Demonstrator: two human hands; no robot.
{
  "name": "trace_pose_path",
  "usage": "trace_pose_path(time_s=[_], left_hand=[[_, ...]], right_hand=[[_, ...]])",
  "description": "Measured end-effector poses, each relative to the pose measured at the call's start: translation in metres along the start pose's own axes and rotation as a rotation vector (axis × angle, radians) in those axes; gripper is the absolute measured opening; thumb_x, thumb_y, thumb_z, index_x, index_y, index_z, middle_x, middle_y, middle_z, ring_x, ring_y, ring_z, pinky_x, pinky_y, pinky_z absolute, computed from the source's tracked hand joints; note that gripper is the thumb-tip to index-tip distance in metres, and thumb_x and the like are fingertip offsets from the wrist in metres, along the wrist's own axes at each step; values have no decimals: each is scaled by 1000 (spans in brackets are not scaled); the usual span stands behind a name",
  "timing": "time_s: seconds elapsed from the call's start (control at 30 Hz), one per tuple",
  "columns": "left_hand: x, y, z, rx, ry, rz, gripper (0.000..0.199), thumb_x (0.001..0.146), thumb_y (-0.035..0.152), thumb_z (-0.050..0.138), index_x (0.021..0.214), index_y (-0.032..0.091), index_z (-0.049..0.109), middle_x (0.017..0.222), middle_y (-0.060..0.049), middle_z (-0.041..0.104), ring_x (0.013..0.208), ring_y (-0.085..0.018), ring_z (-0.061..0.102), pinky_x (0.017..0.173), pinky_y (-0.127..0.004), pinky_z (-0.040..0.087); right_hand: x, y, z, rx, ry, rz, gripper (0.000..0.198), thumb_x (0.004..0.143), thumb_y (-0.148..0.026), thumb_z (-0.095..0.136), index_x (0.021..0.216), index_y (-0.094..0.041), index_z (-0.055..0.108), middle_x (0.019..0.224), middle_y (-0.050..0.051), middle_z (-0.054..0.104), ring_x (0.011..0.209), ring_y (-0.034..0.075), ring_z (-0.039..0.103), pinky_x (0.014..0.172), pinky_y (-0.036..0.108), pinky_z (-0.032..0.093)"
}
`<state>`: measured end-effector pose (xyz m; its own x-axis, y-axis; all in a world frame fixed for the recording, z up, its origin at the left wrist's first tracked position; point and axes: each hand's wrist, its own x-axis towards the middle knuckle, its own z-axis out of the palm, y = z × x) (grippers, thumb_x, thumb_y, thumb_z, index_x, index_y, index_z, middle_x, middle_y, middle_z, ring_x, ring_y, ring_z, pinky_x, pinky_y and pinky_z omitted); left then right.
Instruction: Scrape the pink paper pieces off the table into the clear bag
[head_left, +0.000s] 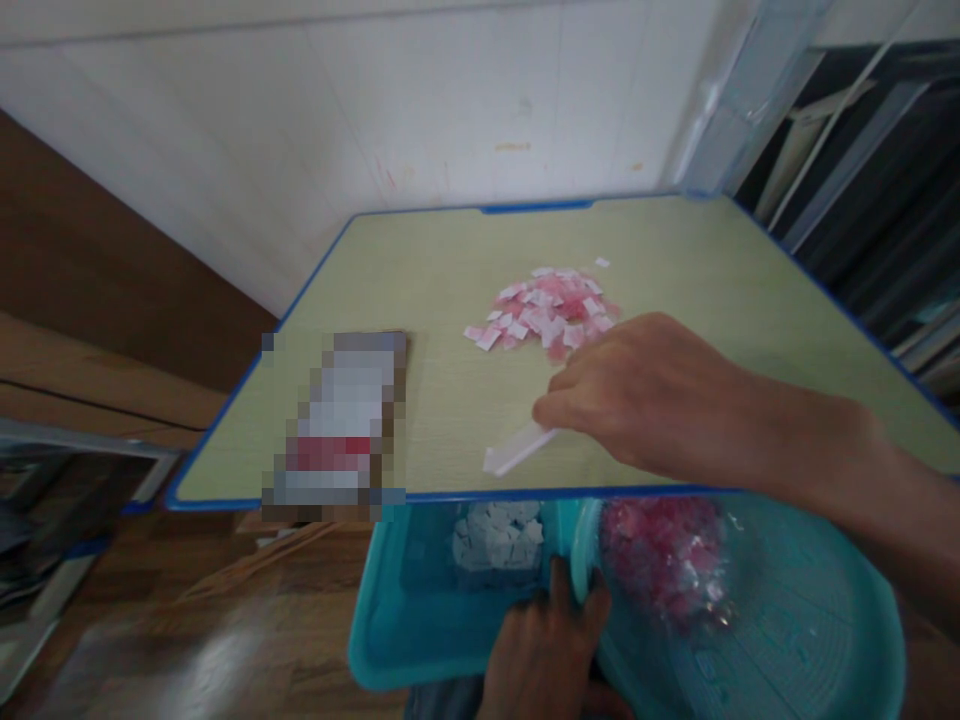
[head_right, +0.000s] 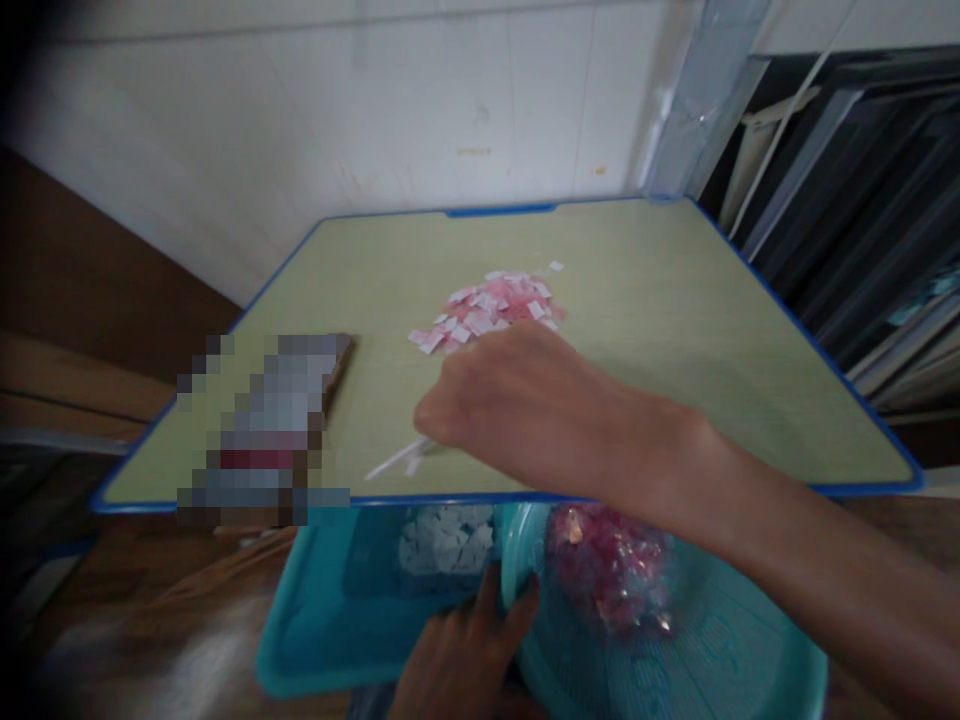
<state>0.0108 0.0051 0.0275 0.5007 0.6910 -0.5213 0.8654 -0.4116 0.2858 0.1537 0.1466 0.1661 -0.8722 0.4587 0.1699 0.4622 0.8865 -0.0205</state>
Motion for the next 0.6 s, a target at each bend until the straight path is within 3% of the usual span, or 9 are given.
trace_pose_path(time_s=[0.3, 0.6], left_hand=[[2, 0, -1, -4, 4, 15, 89, 54, 57, 72, 131, 29, 39, 130, -26, 47, 78, -29, 66, 63, -40, 55], [-3, 0, -1, 10, 31, 13, 87, 53, 59, 71, 130, 31, 42, 130, -22, 49, 77, -27, 66, 63, -39, 55]], right_hand=[[1, -8, 3, 31, -3, -45, 15, 87, -15, 49, 75, -22, 51, 65, -2, 52, 63, 18, 46, 55, 34, 18], [3, -17, 0, 61, -69, -64, 15, 88, -20, 49, 74, -23, 55, 68, -2, 60, 60, 16, 49, 54, 34, 24]])
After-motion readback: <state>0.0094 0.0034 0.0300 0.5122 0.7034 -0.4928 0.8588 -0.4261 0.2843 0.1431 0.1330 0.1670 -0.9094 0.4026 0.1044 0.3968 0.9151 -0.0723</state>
